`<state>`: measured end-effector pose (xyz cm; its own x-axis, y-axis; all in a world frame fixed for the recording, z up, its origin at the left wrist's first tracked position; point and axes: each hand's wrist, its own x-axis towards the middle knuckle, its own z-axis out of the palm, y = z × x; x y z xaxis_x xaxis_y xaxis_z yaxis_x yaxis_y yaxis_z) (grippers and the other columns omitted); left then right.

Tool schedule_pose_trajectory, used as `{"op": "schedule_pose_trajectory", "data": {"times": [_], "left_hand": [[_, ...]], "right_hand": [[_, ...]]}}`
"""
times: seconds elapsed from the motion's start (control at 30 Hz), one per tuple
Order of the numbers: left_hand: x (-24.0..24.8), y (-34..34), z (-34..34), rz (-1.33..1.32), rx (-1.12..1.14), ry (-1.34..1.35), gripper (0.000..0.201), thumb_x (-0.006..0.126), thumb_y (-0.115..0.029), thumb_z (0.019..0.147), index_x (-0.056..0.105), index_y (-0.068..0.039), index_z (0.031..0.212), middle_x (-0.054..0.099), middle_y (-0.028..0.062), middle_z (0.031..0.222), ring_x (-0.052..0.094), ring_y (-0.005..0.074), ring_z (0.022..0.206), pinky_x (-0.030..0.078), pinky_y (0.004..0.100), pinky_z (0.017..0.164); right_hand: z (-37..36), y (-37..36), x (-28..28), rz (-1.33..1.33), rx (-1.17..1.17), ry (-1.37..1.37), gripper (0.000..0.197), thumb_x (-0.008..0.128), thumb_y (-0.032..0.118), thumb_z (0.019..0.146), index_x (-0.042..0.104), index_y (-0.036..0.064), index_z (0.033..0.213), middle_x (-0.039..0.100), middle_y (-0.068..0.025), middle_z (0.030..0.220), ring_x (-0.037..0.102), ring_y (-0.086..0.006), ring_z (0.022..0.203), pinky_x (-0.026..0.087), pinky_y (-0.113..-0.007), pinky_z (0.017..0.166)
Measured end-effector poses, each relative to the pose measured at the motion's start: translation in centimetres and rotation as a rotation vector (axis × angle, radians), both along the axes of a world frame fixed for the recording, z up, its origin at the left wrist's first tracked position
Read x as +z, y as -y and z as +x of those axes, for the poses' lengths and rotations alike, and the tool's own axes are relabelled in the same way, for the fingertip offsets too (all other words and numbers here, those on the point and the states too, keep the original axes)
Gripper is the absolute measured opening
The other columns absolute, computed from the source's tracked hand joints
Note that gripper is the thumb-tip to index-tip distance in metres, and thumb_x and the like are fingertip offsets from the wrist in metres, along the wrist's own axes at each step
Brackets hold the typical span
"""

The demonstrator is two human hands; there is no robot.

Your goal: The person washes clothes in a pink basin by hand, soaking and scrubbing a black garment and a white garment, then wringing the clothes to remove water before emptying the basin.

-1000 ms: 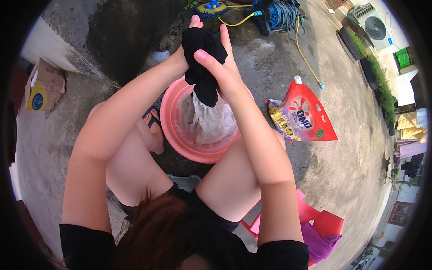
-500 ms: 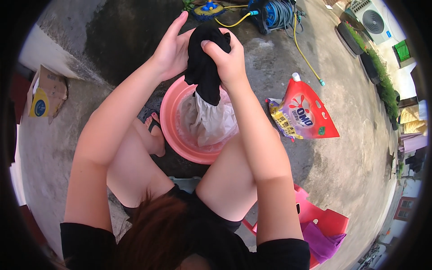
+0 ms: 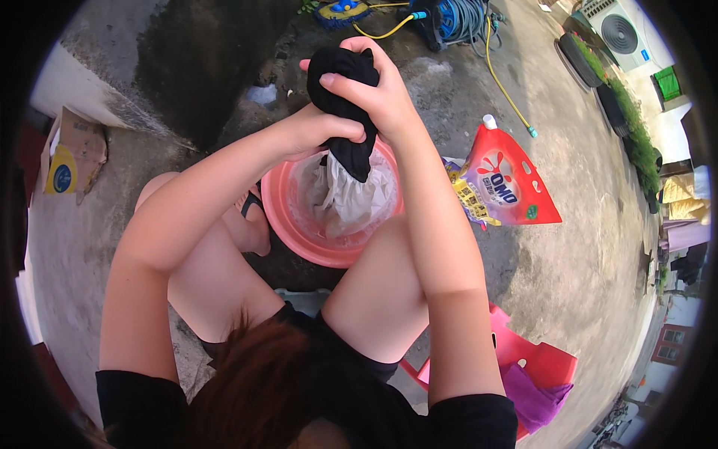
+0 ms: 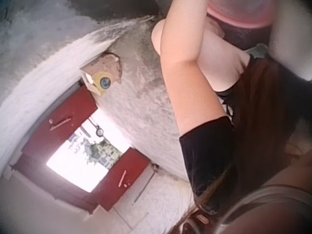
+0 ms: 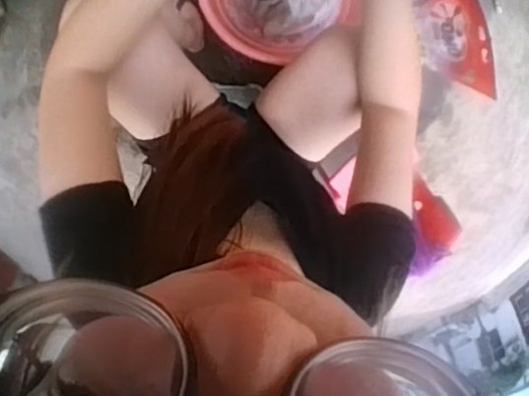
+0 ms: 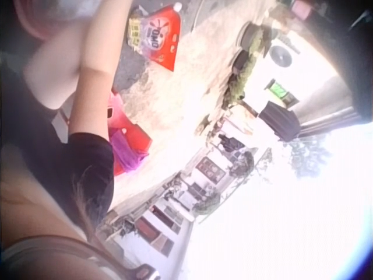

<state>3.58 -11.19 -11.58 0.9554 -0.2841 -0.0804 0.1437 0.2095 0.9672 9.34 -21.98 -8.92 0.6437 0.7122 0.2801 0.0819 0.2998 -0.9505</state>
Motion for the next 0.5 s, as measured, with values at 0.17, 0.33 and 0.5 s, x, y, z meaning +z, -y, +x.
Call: {"op": "schedule_pose_trajectory", "data": {"times": [0.17, 0.33, 0.5], "left_hand": [[-0.2, 0.8, -0.6, 0.082, 0.046, -0.010, 0.026, 0.058, -0.009, 0.061, 0.055, 0.001, 0.086, 0.057, 0.0078, 0.080, 0.056, 0.0147, 0.074, 0.046, 0.0272, 0.065], [-0.8, 1.3, -0.7, -0.013, -0.006, -0.104, 0.028, 0.057, -0.011, 0.057, 0.053, 0.000, 0.082, 0.054, 0.0059, 0.073, 0.053, 0.0137, 0.068, 0.042, 0.0253, 0.059], [-1.6, 1.7, 0.0, -0.022, -0.006, -0.076, 0.027, 0.057, -0.013, 0.057, 0.055, 0.000, 0.081, 0.054, 0.0056, 0.070, 0.053, 0.0141, 0.065, 0.042, 0.0249, 0.058]], "right_hand": [[-0.5, 0.4, 0.0, -0.028, 0.021, -0.068, 0.029, 0.058, 0.015, 0.074, 0.054, -0.0006, 0.098, 0.062, -0.0162, 0.092, 0.058, -0.0181, 0.079, 0.047, -0.030, 0.071], [-0.7, 0.9, -0.4, -0.067, -0.171, -0.177, 0.022, 0.059, 0.023, 0.072, 0.055, 0.0024, 0.077, 0.054, -0.0054, 0.067, 0.051, -0.0133, 0.059, 0.041, -0.024, 0.054], [0.8, 1.3, -1.9, -0.046, -0.233, -0.238, 0.034, 0.051, 0.033, 0.073, 0.055, -0.0003, 0.068, 0.055, -0.0115, 0.062, 0.052, -0.0202, 0.057, 0.042, -0.029, 0.054]]}}
